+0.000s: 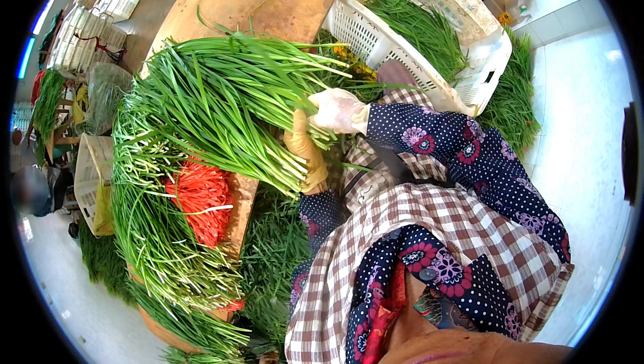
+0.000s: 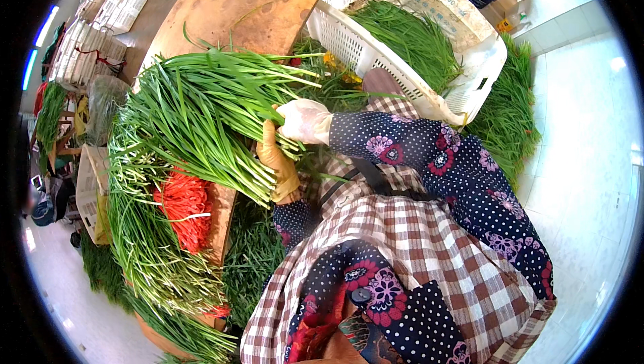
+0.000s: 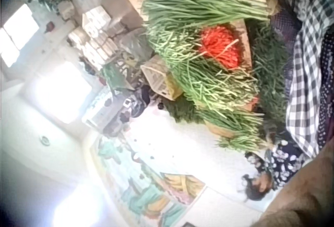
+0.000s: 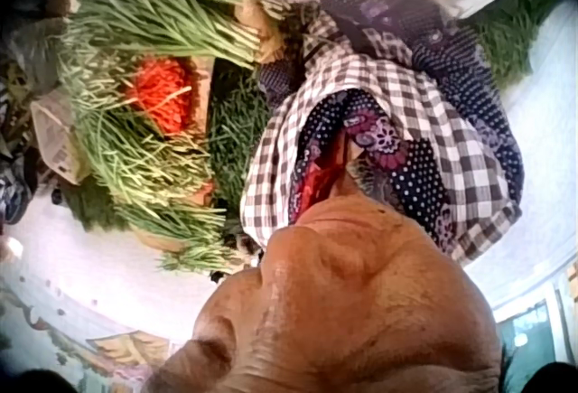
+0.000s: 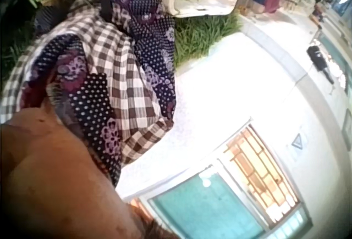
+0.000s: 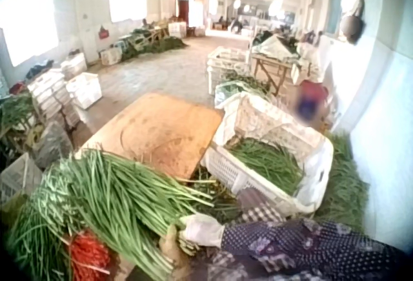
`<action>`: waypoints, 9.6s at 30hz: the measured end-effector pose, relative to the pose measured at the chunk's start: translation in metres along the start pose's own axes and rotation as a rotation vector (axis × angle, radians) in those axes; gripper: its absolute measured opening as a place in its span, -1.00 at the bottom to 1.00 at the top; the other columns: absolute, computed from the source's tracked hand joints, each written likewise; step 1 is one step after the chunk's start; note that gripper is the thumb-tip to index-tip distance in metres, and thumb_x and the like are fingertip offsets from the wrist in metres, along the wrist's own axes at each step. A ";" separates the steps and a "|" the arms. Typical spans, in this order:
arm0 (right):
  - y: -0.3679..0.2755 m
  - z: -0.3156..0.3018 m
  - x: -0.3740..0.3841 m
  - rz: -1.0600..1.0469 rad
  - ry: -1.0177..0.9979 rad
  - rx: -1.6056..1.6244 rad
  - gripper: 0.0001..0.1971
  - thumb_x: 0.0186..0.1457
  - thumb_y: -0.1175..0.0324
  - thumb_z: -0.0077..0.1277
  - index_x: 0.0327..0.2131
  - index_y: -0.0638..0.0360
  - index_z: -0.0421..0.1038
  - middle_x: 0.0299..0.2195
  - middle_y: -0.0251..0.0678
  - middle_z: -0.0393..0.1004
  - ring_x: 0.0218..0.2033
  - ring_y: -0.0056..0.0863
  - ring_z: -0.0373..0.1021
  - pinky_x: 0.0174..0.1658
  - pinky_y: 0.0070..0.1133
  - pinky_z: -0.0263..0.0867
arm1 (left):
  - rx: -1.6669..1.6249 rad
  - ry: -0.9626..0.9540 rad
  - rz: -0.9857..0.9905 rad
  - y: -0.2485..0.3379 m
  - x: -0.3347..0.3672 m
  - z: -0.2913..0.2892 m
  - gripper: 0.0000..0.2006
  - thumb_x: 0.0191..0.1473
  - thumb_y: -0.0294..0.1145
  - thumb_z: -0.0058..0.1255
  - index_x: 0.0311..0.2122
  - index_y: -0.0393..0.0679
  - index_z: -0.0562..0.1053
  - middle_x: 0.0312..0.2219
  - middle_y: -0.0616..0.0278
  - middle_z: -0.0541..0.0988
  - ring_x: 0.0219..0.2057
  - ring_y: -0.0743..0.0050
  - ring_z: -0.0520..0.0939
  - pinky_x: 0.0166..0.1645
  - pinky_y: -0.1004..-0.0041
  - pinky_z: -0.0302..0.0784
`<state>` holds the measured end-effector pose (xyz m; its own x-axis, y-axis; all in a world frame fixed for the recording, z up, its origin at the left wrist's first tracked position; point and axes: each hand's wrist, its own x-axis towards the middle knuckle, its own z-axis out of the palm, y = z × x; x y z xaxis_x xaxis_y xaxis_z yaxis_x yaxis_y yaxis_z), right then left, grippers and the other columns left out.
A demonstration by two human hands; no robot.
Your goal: The person bundles green leafy vegetables by hand, gathering a handful of stalks and securing them with a red tie before placing the finished bundle into a white plastic crate.
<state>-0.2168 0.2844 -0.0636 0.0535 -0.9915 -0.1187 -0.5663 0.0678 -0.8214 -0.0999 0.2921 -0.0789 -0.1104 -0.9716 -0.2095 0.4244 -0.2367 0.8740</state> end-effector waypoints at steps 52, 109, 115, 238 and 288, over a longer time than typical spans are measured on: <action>-0.020 -0.018 -0.007 0.157 -0.284 0.291 -0.72 -0.11 0.18 0.10 -0.47 0.22 0.40 -0.70 -0.33 0.38 -0.74 -0.61 0.28 -0.62 -0.65 0.20 | -0.258 0.280 -0.157 0.011 -0.009 -0.001 -0.80 0.03 -0.19 -0.07 -0.43 -0.10 0.43 -0.64 0.35 0.48 -0.74 0.64 0.40 -0.70 0.68 0.23; 0.009 -0.015 -0.090 0.169 -0.117 0.930 -0.82 0.07 0.34 -0.09 -0.35 0.29 0.35 -0.68 -0.39 0.37 -0.70 -0.68 0.31 -0.62 -0.70 0.28 | -0.609 0.004 -0.164 -0.012 0.003 -0.015 -0.84 0.07 -0.33 -0.09 -0.36 -0.20 0.41 -0.39 0.24 0.50 -0.34 0.44 0.50 -0.15 0.37 0.46; 0.006 0.008 -0.073 0.402 -0.214 0.646 -0.80 0.07 0.28 -0.08 -0.33 0.22 0.32 -0.66 -0.44 0.34 -0.71 -0.71 0.27 -0.68 -0.75 0.23 | -0.677 -0.027 -0.150 -0.015 0.005 -0.018 -0.82 0.10 -0.34 -0.14 -0.35 -0.24 0.42 -0.36 0.18 0.52 -0.28 0.35 0.52 -0.11 0.30 0.46; -0.002 -0.008 -0.004 -0.362 -0.095 -0.373 -0.93 -0.05 0.40 -0.15 -0.45 0.09 0.33 -0.69 -0.32 0.35 -0.63 -0.37 0.38 -0.57 -0.49 0.29 | -0.104 -0.073 0.004 -0.025 0.009 -0.035 -0.76 0.05 -0.29 -0.15 -0.29 -0.25 0.41 -0.46 0.26 0.50 -0.48 0.57 0.49 -0.42 0.66 0.38; -0.019 -0.056 -0.046 -0.063 0.194 0.190 -0.80 -0.03 0.22 0.00 -0.37 0.10 0.46 -0.55 -0.25 0.48 -0.57 -0.49 0.43 -0.43 -0.61 0.33 | -0.306 0.094 -0.308 0.013 0.001 0.008 -0.80 0.00 -0.31 -0.12 -0.31 -0.18 0.42 -0.49 0.31 0.49 -0.54 0.57 0.49 -0.50 0.62 0.43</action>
<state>-0.2541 0.3226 -0.0115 -0.0851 -0.9959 0.0302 -0.4018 0.0066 -0.9157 -0.1018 0.2885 -0.0645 -0.1968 -0.8484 -0.4914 0.6324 -0.4928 0.5976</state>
